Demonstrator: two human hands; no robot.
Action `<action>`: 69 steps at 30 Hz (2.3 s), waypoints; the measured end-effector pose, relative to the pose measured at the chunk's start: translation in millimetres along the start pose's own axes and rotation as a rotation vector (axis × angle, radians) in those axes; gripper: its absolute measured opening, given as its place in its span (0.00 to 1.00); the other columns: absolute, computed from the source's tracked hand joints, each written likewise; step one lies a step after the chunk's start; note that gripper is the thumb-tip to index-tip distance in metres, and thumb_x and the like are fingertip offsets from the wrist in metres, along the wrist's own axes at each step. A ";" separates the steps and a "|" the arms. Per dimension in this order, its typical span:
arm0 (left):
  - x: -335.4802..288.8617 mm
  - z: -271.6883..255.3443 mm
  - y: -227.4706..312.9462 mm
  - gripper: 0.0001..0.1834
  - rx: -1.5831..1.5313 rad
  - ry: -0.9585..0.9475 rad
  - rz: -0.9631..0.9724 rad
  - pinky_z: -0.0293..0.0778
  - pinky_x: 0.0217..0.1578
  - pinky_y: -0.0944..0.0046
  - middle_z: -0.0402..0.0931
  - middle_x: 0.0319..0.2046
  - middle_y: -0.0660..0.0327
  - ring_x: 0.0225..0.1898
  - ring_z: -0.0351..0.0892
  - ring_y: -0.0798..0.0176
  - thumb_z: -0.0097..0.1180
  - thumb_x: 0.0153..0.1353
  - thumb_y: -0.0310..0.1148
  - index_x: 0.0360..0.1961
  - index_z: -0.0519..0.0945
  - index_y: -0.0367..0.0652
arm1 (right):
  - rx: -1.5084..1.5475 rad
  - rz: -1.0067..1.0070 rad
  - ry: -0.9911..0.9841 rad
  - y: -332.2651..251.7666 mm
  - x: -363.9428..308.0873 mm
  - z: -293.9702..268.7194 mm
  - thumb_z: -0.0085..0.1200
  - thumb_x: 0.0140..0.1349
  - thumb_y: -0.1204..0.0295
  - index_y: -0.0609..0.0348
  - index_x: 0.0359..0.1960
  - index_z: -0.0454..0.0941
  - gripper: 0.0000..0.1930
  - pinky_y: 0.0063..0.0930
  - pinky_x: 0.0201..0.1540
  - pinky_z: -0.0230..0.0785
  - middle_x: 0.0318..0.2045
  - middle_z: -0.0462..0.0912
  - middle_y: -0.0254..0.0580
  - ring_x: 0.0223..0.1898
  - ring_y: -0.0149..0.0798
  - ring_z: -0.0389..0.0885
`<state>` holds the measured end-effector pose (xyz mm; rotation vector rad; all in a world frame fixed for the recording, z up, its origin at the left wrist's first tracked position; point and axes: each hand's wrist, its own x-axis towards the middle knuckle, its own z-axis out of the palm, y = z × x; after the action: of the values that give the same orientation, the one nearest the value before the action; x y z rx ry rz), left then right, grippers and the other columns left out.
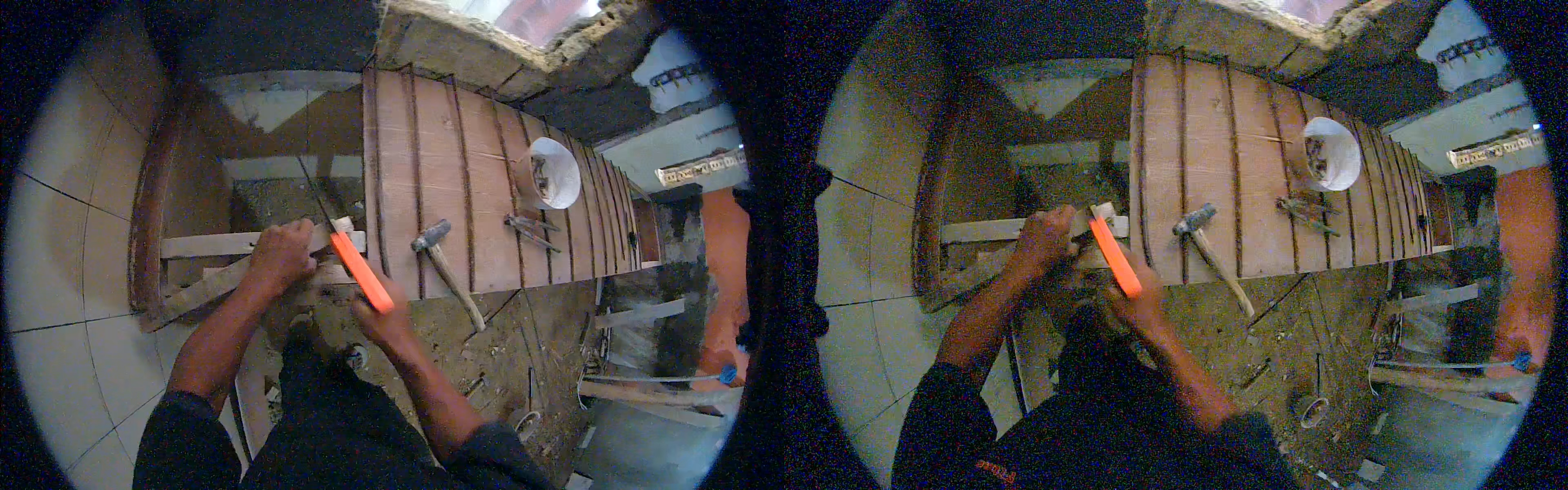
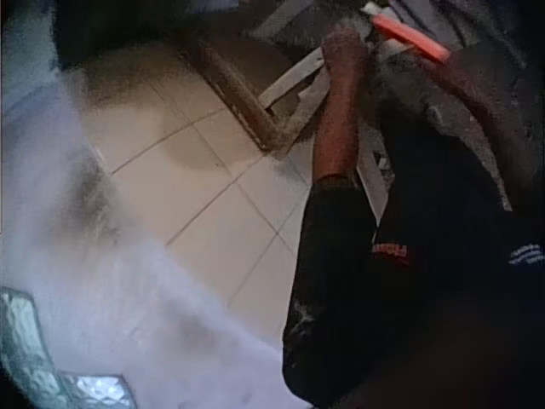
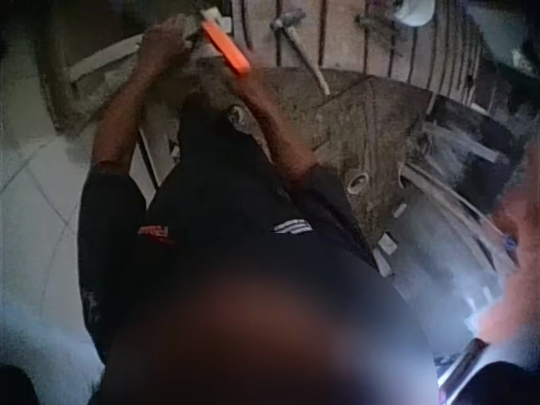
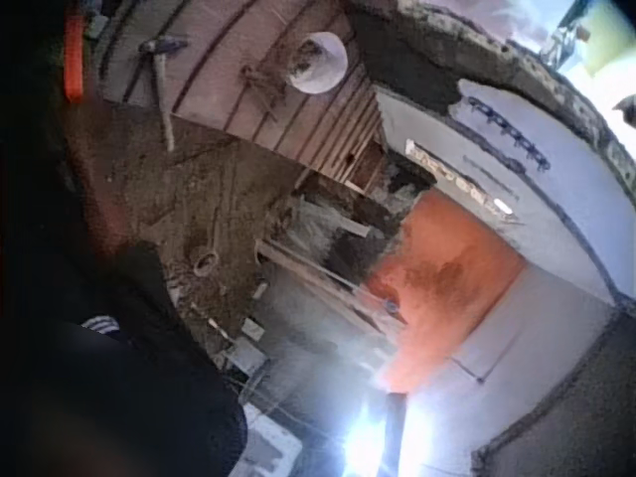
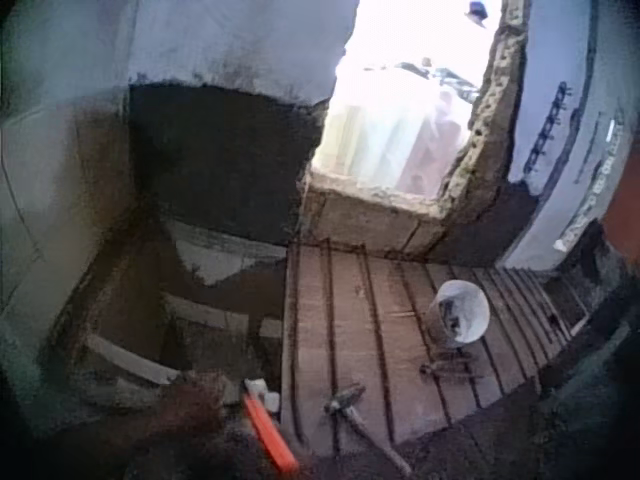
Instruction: The person assembles a wooden frame by cutting a small wooden piece with a hand saw and then nailing it to the frame using a hammer and nails. The person positions the cut piece, aligns it with the frame, and hammers nails to secure it.
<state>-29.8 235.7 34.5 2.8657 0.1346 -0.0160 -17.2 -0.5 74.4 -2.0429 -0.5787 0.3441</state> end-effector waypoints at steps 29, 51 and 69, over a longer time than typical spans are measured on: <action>4.4 21.3 -12.1 0.13 0.317 0.598 0.376 0.77 0.31 0.52 0.74 0.37 0.58 0.36 0.79 0.54 0.56 0.55 0.35 0.41 0.74 0.44 | -0.173 0.181 -0.024 6.5 15.0 24.8 0.67 0.52 0.67 0.53 0.60 0.75 0.30 0.43 0.47 0.77 0.43 0.85 0.55 0.44 0.56 0.84; 13.3 -12.2 -20.4 0.23 -0.409 -0.241 -0.082 0.69 0.55 0.42 0.79 0.46 0.48 0.52 0.77 0.44 0.57 0.62 0.56 0.45 0.87 0.50 | -0.064 0.114 0.181 -28.3 -56.8 -25.2 0.64 0.57 0.75 0.64 0.55 0.77 0.23 0.34 0.44 0.76 0.39 0.86 0.49 0.37 0.41 0.86; 14.3 -21.1 18.2 0.28 -0.151 -0.015 -0.203 0.77 0.37 0.39 0.81 0.26 0.41 0.31 0.83 0.38 0.44 0.69 0.52 0.28 0.83 0.39 | -0.033 0.040 0.162 -10.6 -71.3 -15.2 0.65 0.53 0.73 0.53 0.61 0.75 0.30 0.34 0.45 0.79 0.45 0.86 0.47 0.42 0.43 0.88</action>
<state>-13.9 225.2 59.4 2.6893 0.4050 -0.0645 -73.4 -44.6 92.0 -2.0938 -0.4468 0.1912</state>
